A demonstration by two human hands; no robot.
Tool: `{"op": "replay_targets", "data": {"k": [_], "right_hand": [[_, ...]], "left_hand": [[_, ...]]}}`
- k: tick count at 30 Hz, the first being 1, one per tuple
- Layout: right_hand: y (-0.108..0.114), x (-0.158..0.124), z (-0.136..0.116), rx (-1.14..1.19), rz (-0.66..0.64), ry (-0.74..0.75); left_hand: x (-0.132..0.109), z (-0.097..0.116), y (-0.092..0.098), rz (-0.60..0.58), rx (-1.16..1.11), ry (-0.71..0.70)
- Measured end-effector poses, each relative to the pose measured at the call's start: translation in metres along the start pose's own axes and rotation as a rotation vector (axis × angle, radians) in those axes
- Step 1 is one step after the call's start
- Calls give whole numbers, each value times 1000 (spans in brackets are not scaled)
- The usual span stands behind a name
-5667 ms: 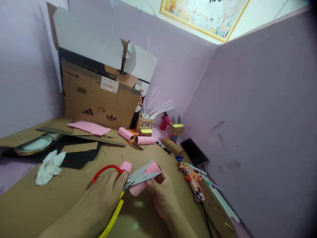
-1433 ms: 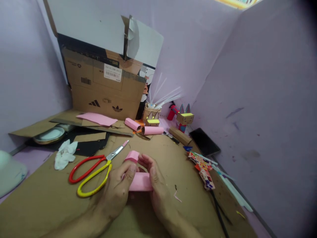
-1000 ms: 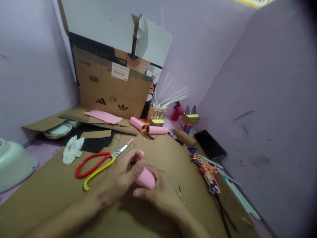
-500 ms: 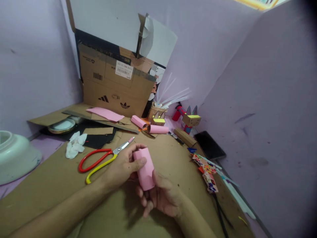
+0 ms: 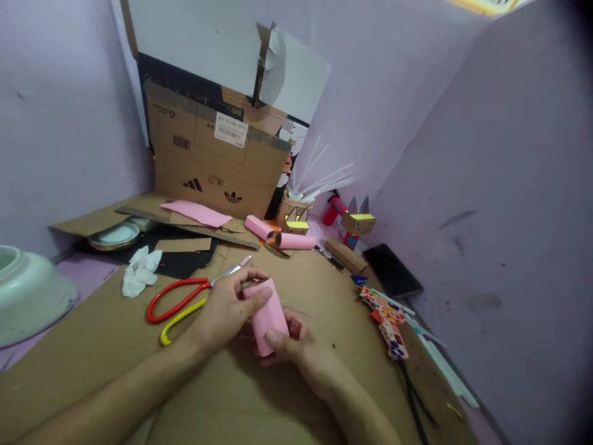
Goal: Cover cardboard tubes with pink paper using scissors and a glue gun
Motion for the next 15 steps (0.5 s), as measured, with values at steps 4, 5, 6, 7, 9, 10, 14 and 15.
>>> {"op": "replay_targets", "data": {"k": [4, 5, 6, 7, 9, 10, 14, 15], "right_hand": [[7, -3, -3, 56, 10, 52], [9, -3, -4, 57, 16, 70], [11, -3, -5, 54, 19, 86], [11, -3, -6, 49, 17, 97], [11, -3, -8, 34, 3, 109], [11, -4, -8, 25, -4, 113], [20, -4, -10, -17, 48, 120], [26, -5, -11, -20, 96, 124]], "left_hand": [[5, 8, 21, 163, -50, -107], [6, 9, 28, 206, -54, -134], [6, 10, 34, 236, -51, -152], [5, 11, 38, 249, -39, -159], [4, 10, 43, 232, -5, -155], [3, 10, 43, 214, 14, -152], [1, 10, 44, 178, 79, -147], [1, 10, 44, 174, 96, -144]]}}
Point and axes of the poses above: each hand's wrist, its own x-axis towards the middle knuckle, its own y-axis out of the back of the hand, z = x × y, the point moved 7 cm from there along x, towards the middle knuckle, and after that the axes turned 10 degrees about -x, right-handed, at the moved point
